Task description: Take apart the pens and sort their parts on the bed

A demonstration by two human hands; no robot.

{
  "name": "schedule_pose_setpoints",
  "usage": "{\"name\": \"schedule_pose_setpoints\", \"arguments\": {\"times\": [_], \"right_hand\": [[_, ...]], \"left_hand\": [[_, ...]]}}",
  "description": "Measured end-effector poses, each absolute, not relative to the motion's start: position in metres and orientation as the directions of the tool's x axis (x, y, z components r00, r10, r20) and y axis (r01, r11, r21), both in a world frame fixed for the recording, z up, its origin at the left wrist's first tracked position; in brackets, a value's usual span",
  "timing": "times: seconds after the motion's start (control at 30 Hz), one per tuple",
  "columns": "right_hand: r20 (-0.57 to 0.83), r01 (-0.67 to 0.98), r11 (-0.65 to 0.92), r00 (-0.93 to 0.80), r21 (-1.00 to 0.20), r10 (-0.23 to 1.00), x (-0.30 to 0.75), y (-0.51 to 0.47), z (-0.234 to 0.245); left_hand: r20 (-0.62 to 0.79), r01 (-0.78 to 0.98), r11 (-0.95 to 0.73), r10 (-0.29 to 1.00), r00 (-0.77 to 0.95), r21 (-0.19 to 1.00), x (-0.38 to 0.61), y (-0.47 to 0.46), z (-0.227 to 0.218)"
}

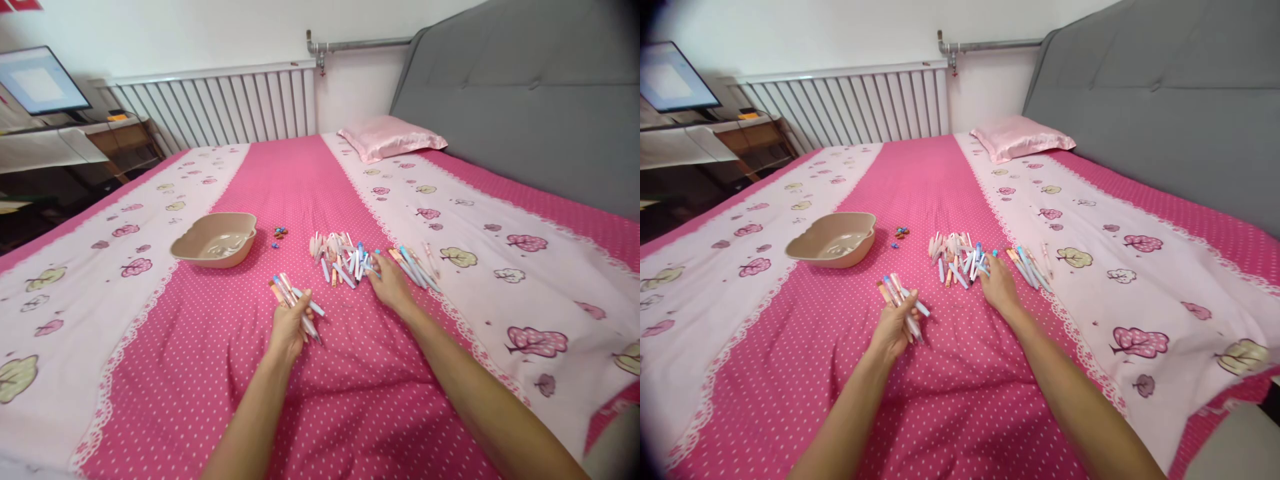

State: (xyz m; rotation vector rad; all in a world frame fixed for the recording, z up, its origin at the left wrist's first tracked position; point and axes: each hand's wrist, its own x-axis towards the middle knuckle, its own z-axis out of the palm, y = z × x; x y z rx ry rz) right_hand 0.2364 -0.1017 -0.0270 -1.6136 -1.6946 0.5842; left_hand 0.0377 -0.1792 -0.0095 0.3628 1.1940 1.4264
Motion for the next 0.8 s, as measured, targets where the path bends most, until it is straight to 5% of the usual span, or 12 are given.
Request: {"name": "schedule_pose_setpoints", "arguments": {"times": [0.17, 0.33, 0.47, 0.57, 0.63, 0.7, 0.8], "right_hand": [[0.376, 0.587, 0.344, -0.073, -0.733, 0.924, 0.219, -0.121, -0.021], [0.100, 0.268, 0.248, -0.466, -0.931, 0.879, 0.191, -0.159, -0.016], [-0.043, 0.183, 0.069, -0.544, -0.981, 0.838, 0.185, -0.164, -0.017], [-0.095, 0.238, 0.009, -0.422, -0.971, 0.902, 0.199, -0.150, -0.016], [-0.094, 0.381, -0.013, -0.195, -0.924, 0.976, 0.214, -0.136, -0.016], [0.007, 0.594, -0.017, 0.038, -0.804, 0.999, 0.229, -0.123, -0.016], [0.126, 0.727, -0.008, 0.130, -0.686, 0.983, 0.243, -0.115, -0.015]], "left_hand": [[-0.415, -0.503, 0.249, 0.874, -0.251, 0.828, 0.041, -0.183, -0.011], [-0.374, -0.454, 0.252, 0.905, -0.202, 0.855, 0.046, -0.188, -0.010], [-0.349, -0.427, 0.245, 0.918, -0.185, 0.870, 0.049, -0.188, -0.011], [-0.380, -0.505, 0.255, 0.911, -0.160, 0.825, 0.047, -0.187, -0.011], [-0.409, -0.575, 0.264, 0.902, -0.136, 0.774, 0.045, -0.185, -0.011], [-0.432, -0.612, 0.281, 0.895, -0.111, 0.740, 0.042, -0.184, -0.009], [-0.462, -0.643, 0.322, 0.885, -0.057, 0.695, 0.041, -0.184, -0.003]]}}
